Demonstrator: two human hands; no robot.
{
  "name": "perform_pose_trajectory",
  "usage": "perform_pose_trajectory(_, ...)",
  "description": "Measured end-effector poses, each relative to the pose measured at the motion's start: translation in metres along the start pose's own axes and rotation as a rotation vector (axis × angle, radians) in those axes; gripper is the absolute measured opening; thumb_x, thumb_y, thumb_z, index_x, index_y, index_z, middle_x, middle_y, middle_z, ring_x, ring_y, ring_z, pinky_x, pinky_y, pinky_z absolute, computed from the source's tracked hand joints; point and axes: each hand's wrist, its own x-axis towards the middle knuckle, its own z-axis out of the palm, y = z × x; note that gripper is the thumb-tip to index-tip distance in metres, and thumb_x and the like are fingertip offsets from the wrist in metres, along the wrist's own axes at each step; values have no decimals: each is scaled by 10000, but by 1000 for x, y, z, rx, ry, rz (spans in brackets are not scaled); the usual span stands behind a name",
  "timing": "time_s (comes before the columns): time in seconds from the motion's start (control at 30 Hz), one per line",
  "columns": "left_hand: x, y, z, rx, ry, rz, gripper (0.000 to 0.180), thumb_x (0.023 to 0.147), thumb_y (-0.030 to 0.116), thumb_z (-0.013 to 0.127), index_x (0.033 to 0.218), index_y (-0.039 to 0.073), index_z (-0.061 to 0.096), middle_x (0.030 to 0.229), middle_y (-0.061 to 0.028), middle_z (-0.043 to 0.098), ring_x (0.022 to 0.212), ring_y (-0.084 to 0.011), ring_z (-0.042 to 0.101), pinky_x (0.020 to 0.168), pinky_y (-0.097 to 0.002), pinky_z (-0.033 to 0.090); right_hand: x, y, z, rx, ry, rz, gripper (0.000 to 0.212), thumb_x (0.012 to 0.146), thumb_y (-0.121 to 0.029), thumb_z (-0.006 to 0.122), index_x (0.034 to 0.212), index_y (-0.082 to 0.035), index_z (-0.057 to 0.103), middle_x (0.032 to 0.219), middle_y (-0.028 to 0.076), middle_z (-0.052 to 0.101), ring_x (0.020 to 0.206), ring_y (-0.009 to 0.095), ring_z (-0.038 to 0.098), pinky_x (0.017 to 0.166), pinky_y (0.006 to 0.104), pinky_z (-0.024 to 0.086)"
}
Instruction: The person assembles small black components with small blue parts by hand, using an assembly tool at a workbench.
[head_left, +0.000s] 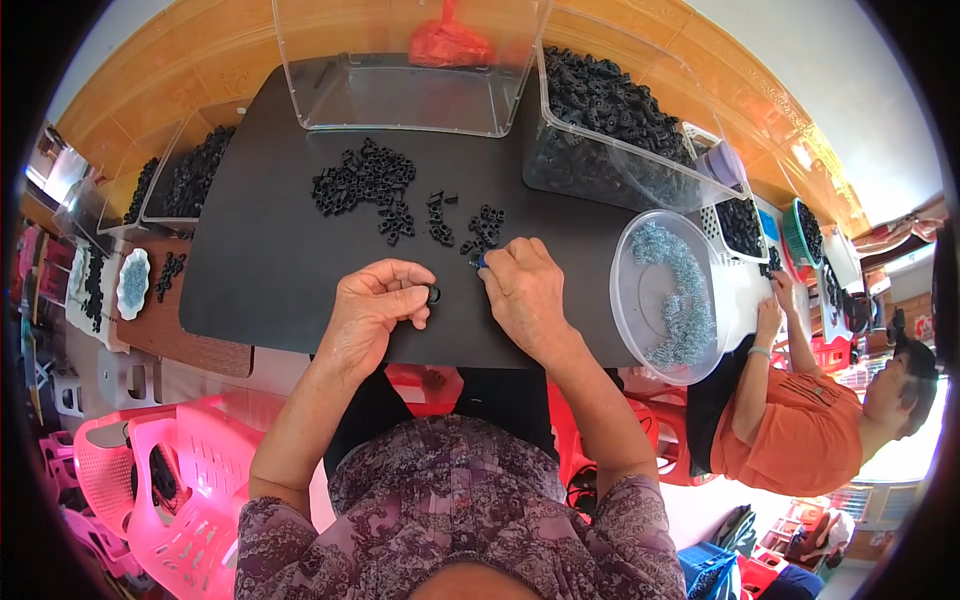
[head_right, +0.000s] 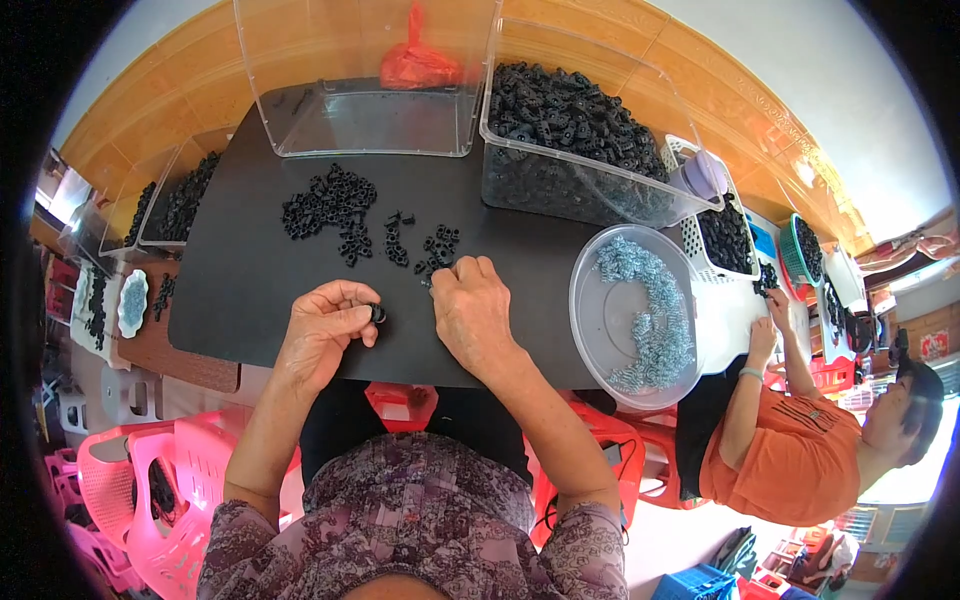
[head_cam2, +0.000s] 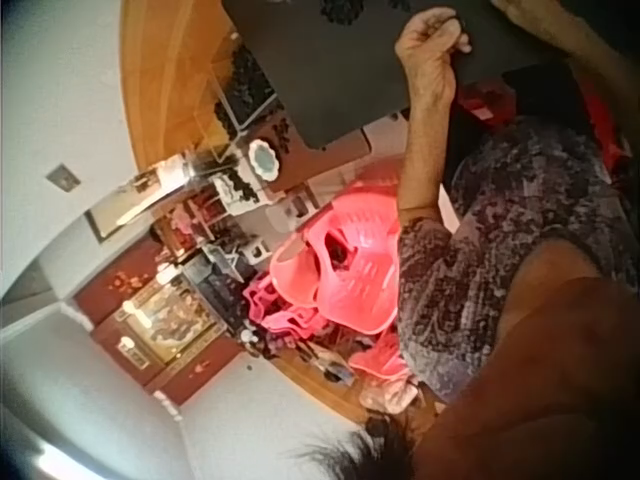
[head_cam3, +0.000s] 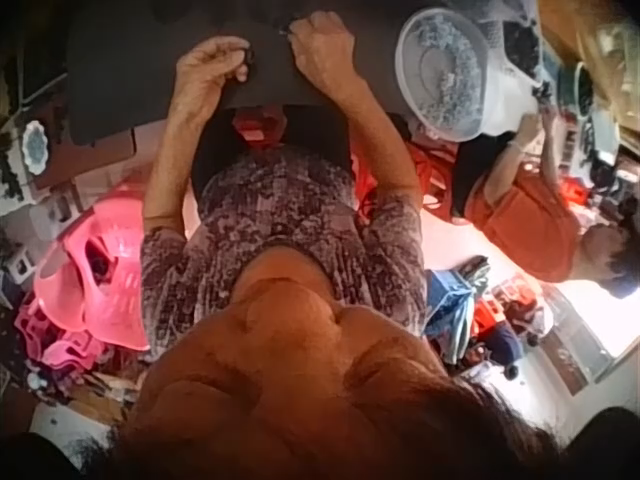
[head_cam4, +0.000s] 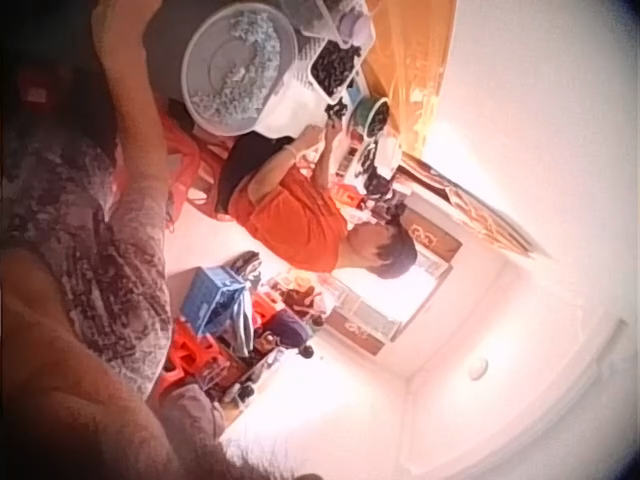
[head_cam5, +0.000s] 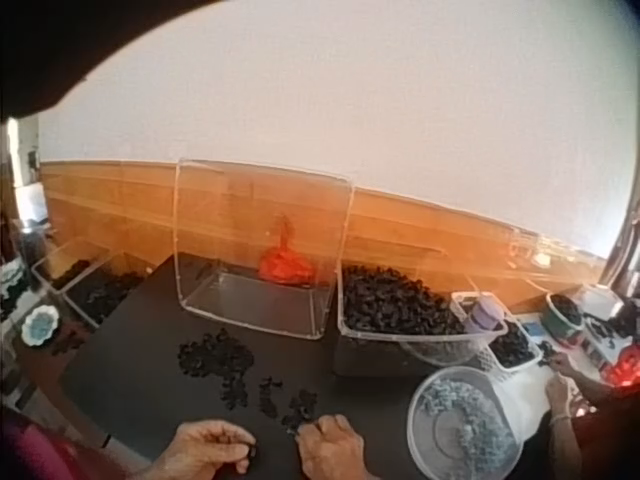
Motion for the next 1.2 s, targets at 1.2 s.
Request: perform_pose_trajectory(1.2,-6,-18,12,-20,21,72,145,889,22,625,1023,-33,623,807,-95,669,603,-105,585,563,-216,490,7,-42,-30,439,-73,166,135,739,35,676,844,3,598,715,108,548,615,258,537,557,338,440)
